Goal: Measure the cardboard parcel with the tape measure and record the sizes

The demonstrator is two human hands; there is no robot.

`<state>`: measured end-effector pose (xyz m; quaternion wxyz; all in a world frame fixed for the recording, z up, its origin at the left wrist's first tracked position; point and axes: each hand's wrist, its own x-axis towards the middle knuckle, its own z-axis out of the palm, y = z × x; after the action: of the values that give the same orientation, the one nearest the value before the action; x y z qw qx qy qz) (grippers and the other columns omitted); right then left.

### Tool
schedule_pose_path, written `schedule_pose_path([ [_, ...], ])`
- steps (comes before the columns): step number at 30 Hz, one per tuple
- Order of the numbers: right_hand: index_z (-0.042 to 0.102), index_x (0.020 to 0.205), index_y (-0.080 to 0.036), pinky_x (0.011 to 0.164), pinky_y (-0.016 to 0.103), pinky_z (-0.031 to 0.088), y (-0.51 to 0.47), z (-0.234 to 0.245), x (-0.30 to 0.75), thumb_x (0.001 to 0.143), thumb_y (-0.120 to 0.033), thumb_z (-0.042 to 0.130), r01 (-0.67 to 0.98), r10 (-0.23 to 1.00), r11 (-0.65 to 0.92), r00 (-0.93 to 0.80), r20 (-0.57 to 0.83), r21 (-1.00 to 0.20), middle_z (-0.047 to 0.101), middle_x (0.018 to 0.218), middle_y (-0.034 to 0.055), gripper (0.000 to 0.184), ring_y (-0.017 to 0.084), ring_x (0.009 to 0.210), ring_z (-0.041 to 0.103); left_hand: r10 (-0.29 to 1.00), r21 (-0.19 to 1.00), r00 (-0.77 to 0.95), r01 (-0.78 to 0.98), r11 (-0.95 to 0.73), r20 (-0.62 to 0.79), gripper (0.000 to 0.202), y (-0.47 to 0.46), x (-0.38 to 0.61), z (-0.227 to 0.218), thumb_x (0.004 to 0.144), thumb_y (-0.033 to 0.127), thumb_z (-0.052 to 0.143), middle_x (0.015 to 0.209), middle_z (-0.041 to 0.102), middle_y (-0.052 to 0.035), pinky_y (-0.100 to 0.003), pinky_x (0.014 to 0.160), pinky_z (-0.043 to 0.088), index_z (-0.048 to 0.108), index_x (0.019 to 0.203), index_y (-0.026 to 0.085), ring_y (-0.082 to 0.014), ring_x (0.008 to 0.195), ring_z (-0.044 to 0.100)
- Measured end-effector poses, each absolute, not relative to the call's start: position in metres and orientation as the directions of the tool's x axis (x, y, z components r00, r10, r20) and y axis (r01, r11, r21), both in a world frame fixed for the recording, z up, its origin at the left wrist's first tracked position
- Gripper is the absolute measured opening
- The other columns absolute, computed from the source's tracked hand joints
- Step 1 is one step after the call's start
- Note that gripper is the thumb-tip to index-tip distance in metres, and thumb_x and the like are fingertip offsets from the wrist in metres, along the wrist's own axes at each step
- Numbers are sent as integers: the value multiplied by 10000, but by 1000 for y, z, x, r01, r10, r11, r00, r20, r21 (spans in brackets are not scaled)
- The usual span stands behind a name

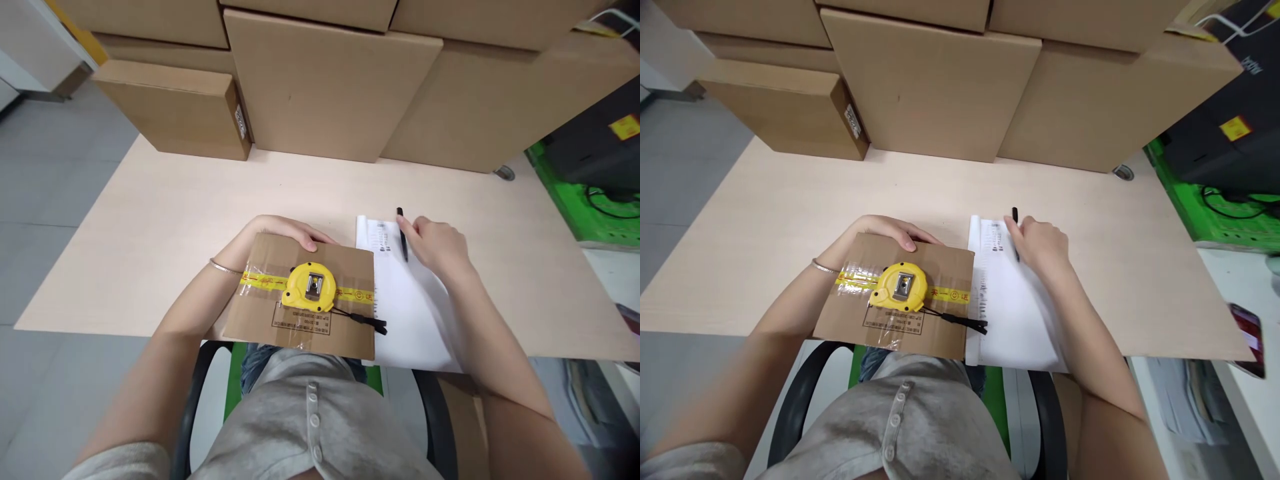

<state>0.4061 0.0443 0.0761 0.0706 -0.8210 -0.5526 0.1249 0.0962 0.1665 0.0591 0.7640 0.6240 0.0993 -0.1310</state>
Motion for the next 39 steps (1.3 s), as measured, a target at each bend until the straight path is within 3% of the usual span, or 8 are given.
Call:
schedule_pose_path([
  [4,482,617,-245,767,480,435,48,49,438,899,-573,594,867,909,-405,350,-225,-291,625,641,149,447,398,815,672,-56,912,938,347,217,-343,639,164,97,61,856,456,741,1472,686,-12,-327,1101,505,642,1466,295,-296,1377,609],
  [10,609,738,-236,606,339,429,42,35,454,858,-735,556,681,958,-260,95,-269,-684,618,610,39,516,193,590,550,-17,934,946,323,153,-324,616,165,96,57,843,467,747,1490,666,-17,-309,1058,513,672,1429,291,-291,1357,603],
  [16,405,694,-266,408,257,283,40,10,454,695,-790,748,382,977,-208,117,-176,-901,538,460,-36,626,89,372,365,-17,915,935,351,201,-355,615,164,96,58,808,501,787,1452,684,-11,-309,1047,511,701,1387,312,-287,1327,615],
  [19,399,660,-262,364,239,265,42,3,452,729,-764,758,302,977,-200,126,-169,-932,546,429,-33,621,77,330,360,-8,910,935,347,226,-355,605,162,97,59,785,496,809,1424,694,-6,-306,1040,507,721,1353,308,-280,1312,618],
  [25,518,670,-246,328,250,358,42,5,450,719,-783,769,259,978,-207,87,-191,-943,666,534,32,595,126,368,527,18,917,943,320,238,-334,575,160,97,59,782,463,801,1385,709,-23,-319,1019,510,732,1321,276,-282,1268,635],
  [30,533,671,-235,355,218,351,36,7,449,627,-583,948,319,979,-201,74,-187,-926,609,478,-18,543,95,381,491,20,917,942,320,238,-334,591,160,97,58,773,473,798,1384,704,-36,-346,1041,500,731,1326,274,-294,1261,636],
  [33,538,653,-233,387,234,395,35,8,449,625,-569,949,342,978,-209,79,-193,-916,626,500,-3,532,112,418,528,24,916,945,309,255,-325,584,160,98,57,743,480,824,1347,716,-22,-336,1036,497,751,1288,284,-283,1244,639],
  [39,504,604,-224,406,222,323,34,10,449,659,-491,936,381,977,-209,113,-179,-901,591,510,-24,510,70,415,439,24,921,951,290,261,-307,556,159,98,57,767,454,802,1345,711,-25,-341,1026,498,745,1290,274,-277,1220,636],
])
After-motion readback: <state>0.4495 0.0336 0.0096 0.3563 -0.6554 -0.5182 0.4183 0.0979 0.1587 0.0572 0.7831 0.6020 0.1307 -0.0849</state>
